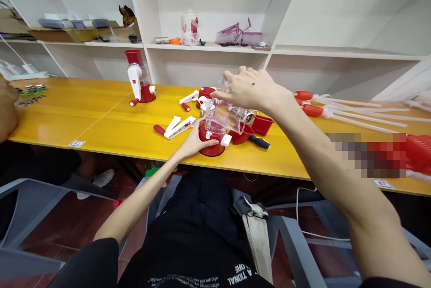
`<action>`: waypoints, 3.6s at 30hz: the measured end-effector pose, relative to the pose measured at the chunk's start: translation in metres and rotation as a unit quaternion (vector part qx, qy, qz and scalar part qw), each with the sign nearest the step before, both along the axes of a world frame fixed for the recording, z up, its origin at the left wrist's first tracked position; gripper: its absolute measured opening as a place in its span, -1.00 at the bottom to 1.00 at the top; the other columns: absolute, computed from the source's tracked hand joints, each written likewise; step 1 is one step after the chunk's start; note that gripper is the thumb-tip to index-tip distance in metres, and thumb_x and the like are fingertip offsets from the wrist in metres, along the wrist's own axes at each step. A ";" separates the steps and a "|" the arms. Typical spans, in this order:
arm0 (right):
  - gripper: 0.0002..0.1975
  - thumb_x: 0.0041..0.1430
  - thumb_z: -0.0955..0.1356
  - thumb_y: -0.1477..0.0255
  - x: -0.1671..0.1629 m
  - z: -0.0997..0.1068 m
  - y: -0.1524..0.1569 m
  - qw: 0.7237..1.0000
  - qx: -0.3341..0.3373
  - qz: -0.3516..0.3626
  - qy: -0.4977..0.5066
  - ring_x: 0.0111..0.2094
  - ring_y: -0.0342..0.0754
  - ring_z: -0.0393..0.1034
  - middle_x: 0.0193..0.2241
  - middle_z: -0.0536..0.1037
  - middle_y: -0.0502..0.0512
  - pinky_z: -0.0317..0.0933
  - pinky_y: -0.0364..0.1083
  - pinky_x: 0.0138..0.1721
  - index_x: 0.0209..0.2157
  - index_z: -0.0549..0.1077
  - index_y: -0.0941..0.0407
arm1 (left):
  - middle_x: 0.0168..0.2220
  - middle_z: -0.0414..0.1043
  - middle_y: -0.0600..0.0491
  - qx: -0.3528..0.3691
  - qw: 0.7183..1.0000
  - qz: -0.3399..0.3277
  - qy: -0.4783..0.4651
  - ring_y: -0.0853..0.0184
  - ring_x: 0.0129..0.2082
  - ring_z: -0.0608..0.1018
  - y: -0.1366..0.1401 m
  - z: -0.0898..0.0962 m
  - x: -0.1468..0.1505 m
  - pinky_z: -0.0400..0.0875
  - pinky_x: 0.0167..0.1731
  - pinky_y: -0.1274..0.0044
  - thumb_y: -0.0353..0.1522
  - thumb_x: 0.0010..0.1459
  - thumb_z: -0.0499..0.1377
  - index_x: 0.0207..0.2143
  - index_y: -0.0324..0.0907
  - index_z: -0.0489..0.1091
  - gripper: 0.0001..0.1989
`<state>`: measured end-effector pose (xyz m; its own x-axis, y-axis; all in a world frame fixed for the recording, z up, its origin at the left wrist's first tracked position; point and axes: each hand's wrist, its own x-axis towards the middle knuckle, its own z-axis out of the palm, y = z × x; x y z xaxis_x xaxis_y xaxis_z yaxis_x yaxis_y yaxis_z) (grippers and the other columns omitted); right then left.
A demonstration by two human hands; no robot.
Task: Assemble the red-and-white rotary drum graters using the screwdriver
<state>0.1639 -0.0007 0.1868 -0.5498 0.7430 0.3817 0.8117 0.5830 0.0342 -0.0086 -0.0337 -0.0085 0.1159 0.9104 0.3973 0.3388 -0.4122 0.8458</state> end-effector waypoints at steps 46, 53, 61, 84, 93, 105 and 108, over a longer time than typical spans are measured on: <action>-0.75 0.06 0.40 0.29 0.000 0.009 0.013 0.976 -0.087 0.198 -0.023 -0.25 -0.02 0.30 -0.22 0.45 0.11 0.17 -0.02 -0.23 -0.23 0.38 0.09 | 0.18 0.37 -0.09 0.008 1.000 -0.005 -0.014 0.10 0.18 0.44 -0.003 0.005 0.003 0.28 0.23 0.25 -0.11 -0.10 0.44 0.14 -0.13 0.24 -0.20; -0.62 0.14 0.36 0.22 0.003 0.007 0.012 0.979 -0.076 0.189 -0.021 -0.18 0.05 0.36 -0.18 0.48 0.16 0.22 0.03 -0.15 -0.06 0.39 0.10 | 0.20 0.35 -0.11 0.010 1.000 -0.004 -0.014 0.09 0.22 0.41 -0.004 0.006 0.004 0.24 0.26 0.25 -0.13 -0.10 0.44 0.15 -0.14 0.23 -0.20; -0.48 0.26 0.25 0.07 -0.006 -0.011 -0.015 0.999 0.043 0.008 0.022 -0.10 0.33 0.39 -0.13 0.46 0.43 0.22 0.22 -0.09 -0.08 0.42 0.26 | 0.24 0.31 -0.13 0.009 1.000 -0.005 -0.005 0.05 0.27 0.35 -0.006 0.007 0.004 0.19 0.29 0.23 -0.09 -0.08 0.42 0.16 -0.14 0.23 -0.20; -0.71 0.07 0.34 0.25 -0.002 0.000 0.006 0.990 -0.022 0.133 0.032 -0.27 0.01 0.32 -0.24 0.50 0.16 0.19 0.01 -0.23 -0.21 0.42 0.13 | 0.23 0.33 -0.10 0.013 1.000 -0.006 -0.021 0.08 0.24 0.39 -0.005 0.007 0.005 0.22 0.28 0.22 -0.12 -0.11 0.44 0.20 -0.10 0.22 -0.15; -0.70 0.08 0.33 0.25 -0.001 -0.002 0.006 0.991 -0.009 0.131 0.028 -0.28 0.02 0.32 -0.24 0.50 0.17 0.20 0.03 -0.23 -0.18 0.40 0.12 | 0.23 0.33 -0.12 0.015 1.000 -0.005 -0.023 0.08 0.25 0.38 -0.005 0.007 0.005 0.21 0.28 0.23 -0.11 -0.10 0.43 0.20 -0.12 0.22 -0.16; -0.71 0.09 0.33 0.22 0.000 -0.004 0.005 0.991 0.016 0.133 0.016 -0.29 0.02 0.31 -0.23 0.49 0.15 0.13 -0.02 -0.29 -0.22 0.37 0.13 | 0.24 0.33 -0.10 0.016 1.000 -0.009 -0.015 0.06 0.28 0.34 -0.005 0.008 0.004 0.16 0.31 0.23 -0.12 -0.09 0.43 0.25 -0.12 0.20 -0.12; -0.71 0.10 0.32 0.22 -0.001 -0.003 0.005 0.990 0.024 0.138 0.016 -0.29 0.02 0.31 -0.24 0.50 0.15 0.12 -0.02 -0.30 -0.22 0.38 0.13 | 0.25 0.31 -0.10 0.020 1.000 -0.004 -0.012 0.06 0.29 0.32 -0.005 0.008 0.004 0.15 0.32 0.24 -0.13 -0.08 0.43 0.26 -0.12 0.19 -0.11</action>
<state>0.1625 0.0043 0.1836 -0.7159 0.5478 0.4329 0.6235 0.7807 0.0433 -0.0046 -0.0388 -0.0010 0.1122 0.8932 0.4355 0.3147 -0.4476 0.8370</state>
